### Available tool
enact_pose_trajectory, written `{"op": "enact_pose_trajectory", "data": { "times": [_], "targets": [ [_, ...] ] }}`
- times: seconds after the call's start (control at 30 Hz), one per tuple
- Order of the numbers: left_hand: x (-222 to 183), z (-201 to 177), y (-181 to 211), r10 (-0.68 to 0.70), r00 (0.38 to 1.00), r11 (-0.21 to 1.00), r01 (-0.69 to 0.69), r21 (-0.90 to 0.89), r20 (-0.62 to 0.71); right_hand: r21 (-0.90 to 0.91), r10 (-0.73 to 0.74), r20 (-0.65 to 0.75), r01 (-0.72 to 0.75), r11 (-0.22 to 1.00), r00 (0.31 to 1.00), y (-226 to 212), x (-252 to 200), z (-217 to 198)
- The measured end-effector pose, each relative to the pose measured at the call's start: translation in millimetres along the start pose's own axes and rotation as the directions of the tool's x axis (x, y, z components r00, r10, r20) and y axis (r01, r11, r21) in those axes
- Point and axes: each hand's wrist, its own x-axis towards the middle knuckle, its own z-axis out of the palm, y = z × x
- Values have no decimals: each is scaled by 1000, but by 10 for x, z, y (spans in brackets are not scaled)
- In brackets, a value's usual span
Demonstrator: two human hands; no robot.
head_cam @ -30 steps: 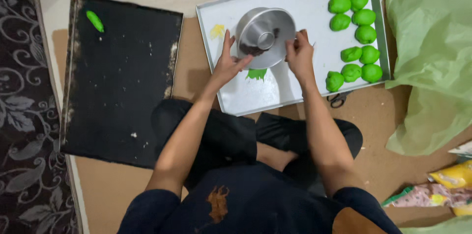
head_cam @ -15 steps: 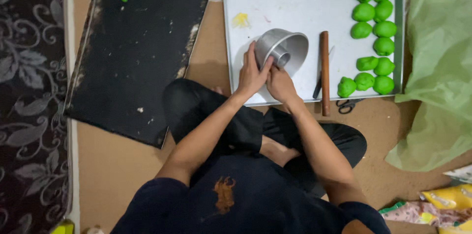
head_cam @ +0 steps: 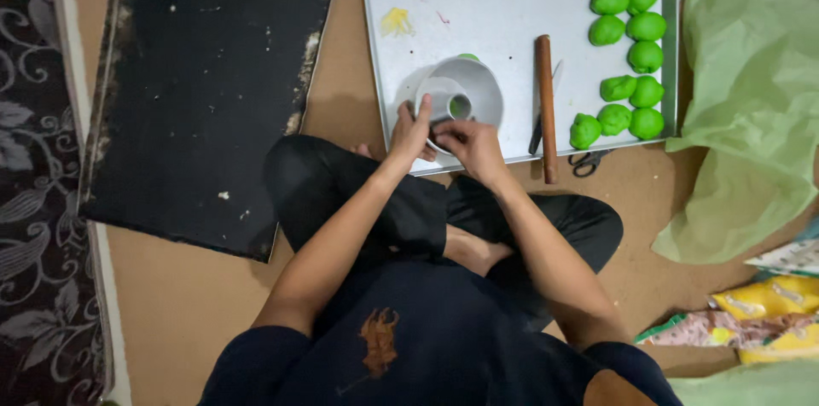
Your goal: The person rolls green dough into flat strips using a rolling pin and by hand, uses a knife to score the dough, adds chocolate chips to the dough, and rolls the strips into cylinders on a tray.
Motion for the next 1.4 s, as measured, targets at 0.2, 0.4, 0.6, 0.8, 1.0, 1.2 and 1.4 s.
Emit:
{"op": "enact_pose_trajectory", "data": {
  "times": [0.2, 0.4, 0.6, 0.8, 1.0, 1.2, 1.4],
  "targets": [
    [430, -100, -84, 23, 999, 944, -31, -328, -29, 709, 254, -63, -136, 692, 965, -133, 326, -77],
    [604, -429, 47, 73, 992, 905, -110, -411, -105, 722, 279, -130, -102, 685, 952, -27, 774, -613],
    [555, -682, 134, 47, 983, 843, -134, -521, -177, 372, 236, -184, -155, 915, 954, -10, 1157, -612],
    [624, -684, 170, 46, 980, 832, -144, -535, -192, -294, 15, -278, -100, 951, 960, 56, 1288, -324],
    [711, -662, 187, 41, 976, 823, -154, -546, -214, -337, -66, -308, -44, 941, 949, 44, 1229, -221],
    [698, -651, 171, 53, 973, 844, -164, -511, -225, -198, -43, -332, -25, 980, 942, -12, 1159, -298],
    [627, -675, 225, 94, 963, 864, -205, -459, -253, -195, 24, -379, -105, 975, 925, -9, 1114, -346]
  ]
}}
